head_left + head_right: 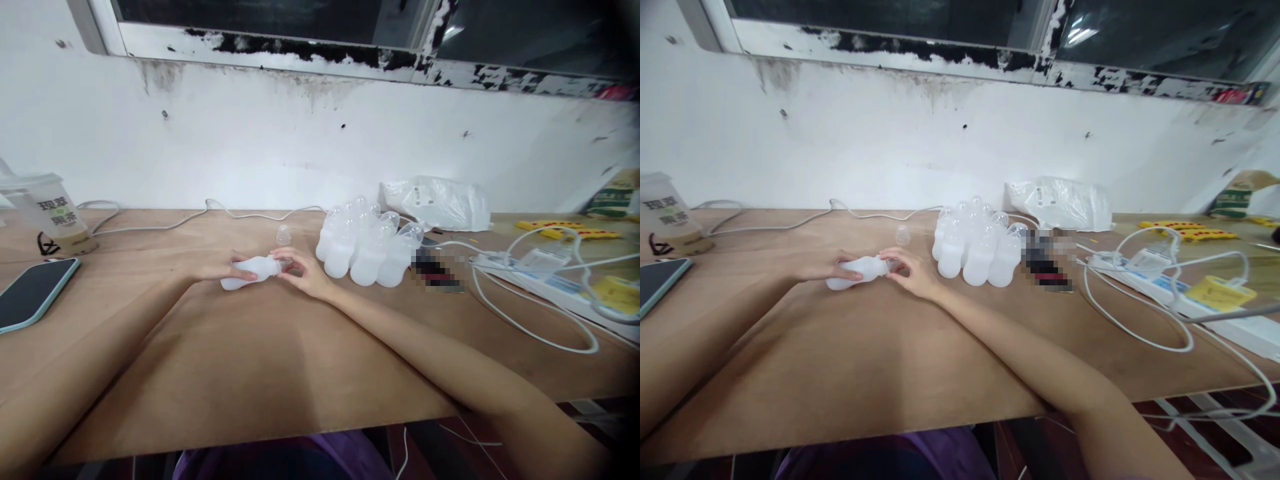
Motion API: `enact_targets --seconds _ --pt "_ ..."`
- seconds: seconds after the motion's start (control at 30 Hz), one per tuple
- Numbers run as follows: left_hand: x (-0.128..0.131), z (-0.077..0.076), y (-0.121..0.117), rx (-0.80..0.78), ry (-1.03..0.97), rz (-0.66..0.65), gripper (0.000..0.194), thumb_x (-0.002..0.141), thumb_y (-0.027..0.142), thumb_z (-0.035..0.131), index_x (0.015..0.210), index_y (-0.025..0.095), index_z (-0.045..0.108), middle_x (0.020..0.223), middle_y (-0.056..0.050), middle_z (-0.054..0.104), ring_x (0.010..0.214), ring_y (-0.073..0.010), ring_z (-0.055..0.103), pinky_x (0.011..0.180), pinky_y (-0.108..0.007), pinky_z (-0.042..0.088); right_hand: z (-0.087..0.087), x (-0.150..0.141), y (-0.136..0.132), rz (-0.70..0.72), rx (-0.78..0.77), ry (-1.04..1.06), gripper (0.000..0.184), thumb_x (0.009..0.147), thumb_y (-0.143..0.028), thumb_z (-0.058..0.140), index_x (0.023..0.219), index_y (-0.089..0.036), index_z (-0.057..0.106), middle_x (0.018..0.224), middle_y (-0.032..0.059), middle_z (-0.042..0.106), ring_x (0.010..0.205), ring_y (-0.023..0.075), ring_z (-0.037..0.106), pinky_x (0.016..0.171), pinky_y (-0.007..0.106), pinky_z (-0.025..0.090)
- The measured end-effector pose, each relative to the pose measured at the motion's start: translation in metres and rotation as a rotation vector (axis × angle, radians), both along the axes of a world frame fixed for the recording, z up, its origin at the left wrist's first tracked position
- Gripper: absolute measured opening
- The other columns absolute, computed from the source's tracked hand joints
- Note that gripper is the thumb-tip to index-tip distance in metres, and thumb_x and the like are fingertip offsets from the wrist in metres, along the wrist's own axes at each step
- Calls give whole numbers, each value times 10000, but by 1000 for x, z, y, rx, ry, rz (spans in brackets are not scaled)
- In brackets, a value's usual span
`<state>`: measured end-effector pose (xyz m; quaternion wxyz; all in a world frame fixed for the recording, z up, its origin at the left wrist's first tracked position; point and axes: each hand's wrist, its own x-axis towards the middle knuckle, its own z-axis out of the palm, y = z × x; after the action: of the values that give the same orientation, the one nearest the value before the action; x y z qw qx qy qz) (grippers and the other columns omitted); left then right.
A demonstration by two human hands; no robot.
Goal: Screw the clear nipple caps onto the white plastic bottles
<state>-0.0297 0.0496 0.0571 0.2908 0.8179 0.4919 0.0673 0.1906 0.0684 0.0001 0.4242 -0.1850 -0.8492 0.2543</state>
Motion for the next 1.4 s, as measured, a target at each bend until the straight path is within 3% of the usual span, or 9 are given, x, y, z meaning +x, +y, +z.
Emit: enact_targets --seconds 0.17,0.3,0.57,0.83,0.93,1.03,1.13,1.27,1.4 --pt "8 -13 -1 434 99 -8 522 665 540 510 1107 264 489 1006 -3 601 839 -199 558 671 -266 410 -4 1 5 -177 -162 -63 287 735 -406 522 921 -188 530 787 23 608 639 111 563 587 238 455" --pt "18 -26 -7 723 211 -39 518 722 565 415 1129 248 466 1033 -38 571 871 -214 550 672 -281 401 -8 3 9 -243 -269 -144 436 841 -469 265 692 -154 526 457 -23 499 363 66 423 434 201 368" --pt "12 -40 -4 705 118 92 561 728 578 400 1187 255 400 1069 -3 572 872 -200 564 686 -264 406 0 0 -1 -137 56 -64 401 715 -376 545 1068 -209 454 1106 75 482 906 161 507 534 206 438" --pt "21 -44 -12 898 149 -32 505 773 503 386 1186 216 426 1069 -65 553 956 -213 523 795 -299 385 -6 2 2 -299 -147 -163 303 800 -452 391 842 -178 514 482 -42 500 394 78 449 438 200 357" --pt "20 -39 -10 792 99 23 522 739 529 426 1166 228 446 1066 -46 559 914 -215 538 742 -292 401 -3 2 1 -262 -87 -144 284 804 -428 397 913 -183 495 637 -6 574 501 95 515 514 218 400" --pt "13 -32 -5 476 6 -3 549 683 566 478 1122 236 484 956 -2 608 782 -177 566 639 -243 412 0 1 -2 -177 98 -138 331 755 -385 495 1024 -195 465 986 56 560 836 149 536 695 261 419" --pt "10 -31 -4 340 1 -51 550 673 580 477 1101 237 504 809 16 629 660 -150 560 563 -224 393 1 1 -3 -127 170 -194 301 771 -354 478 1025 -193 468 992 50 549 802 137 516 717 264 405" --pt "17 -38 -10 557 72 21 558 688 592 444 1121 241 483 820 -4 633 655 -160 570 566 -242 386 0 -1 -4 -224 75 -199 236 790 -367 439 935 -187 487 761 6 556 585 94 469 591 231 388" --pt "21 -46 -11 848 165 -19 482 744 529 414 1060 177 507 919 -62 617 795 -199 568 681 -293 388 0 -7 -4 -240 -261 -109 277 796 -442 391 913 -198 454 545 -53 447 396 57 398 409 180 335"
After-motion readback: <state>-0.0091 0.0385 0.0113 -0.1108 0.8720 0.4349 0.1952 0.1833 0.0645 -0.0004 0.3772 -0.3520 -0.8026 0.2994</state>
